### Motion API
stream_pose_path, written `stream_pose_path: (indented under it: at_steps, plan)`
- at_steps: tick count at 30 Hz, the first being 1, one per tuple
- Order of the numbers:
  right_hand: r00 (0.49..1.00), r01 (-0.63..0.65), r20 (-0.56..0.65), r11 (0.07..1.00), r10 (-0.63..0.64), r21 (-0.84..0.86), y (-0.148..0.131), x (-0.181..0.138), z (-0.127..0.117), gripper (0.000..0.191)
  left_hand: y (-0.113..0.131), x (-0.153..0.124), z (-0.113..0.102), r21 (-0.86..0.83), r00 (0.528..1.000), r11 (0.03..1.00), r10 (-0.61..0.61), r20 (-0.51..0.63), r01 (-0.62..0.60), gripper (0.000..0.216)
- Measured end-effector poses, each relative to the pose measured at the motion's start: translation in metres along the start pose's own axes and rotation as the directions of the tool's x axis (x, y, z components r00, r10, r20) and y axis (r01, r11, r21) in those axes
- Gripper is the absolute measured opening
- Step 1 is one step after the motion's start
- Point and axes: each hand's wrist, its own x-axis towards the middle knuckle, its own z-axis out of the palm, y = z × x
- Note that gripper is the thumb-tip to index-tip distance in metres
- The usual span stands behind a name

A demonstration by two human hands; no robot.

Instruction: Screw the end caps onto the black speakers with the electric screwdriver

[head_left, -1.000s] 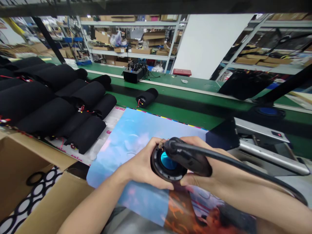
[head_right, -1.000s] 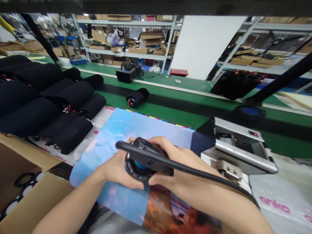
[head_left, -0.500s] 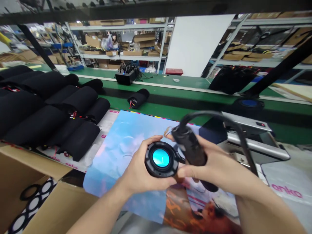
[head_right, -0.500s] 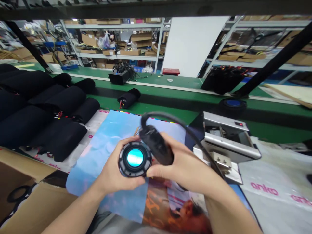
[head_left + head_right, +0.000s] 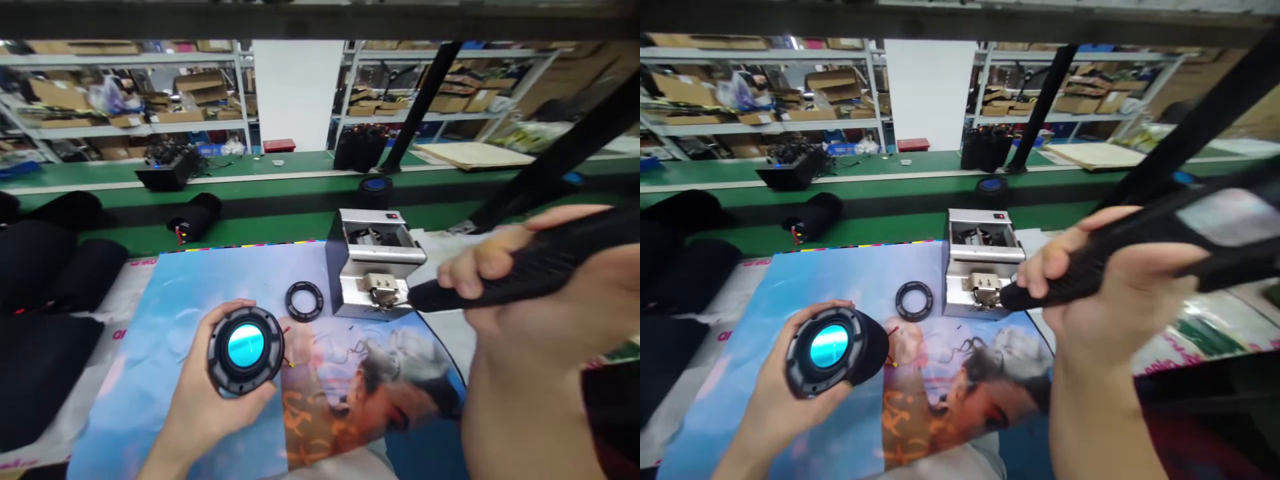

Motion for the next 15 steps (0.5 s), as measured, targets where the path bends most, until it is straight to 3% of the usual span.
stream_pose_path:
  at_steps: [5,10,15]
  plan:
    - [0.997,0.017,0.073,0.994,-0.025,0.112,0.020,0.005,0.025,0.078,0.008,0.007,0.037,-0.090,0.986,0.996,0.030,0.162,-0.015,0.074]
    - [0.985,-0.022,0.170,0.994,0.003,0.111,0.040,0.003,0.018,0.066,0.018,0.020,0.060,-0.155,0.894,0.987,0.024,0.448,0.051,0.081]
    - [0.974,-0.101,0.210,0.992,0.082,0.081,0.035,-0.002,0.018,0.067,0.019,0.028,0.063,-0.198,0.908,0.979,0.035,0.417,0.053,0.080]
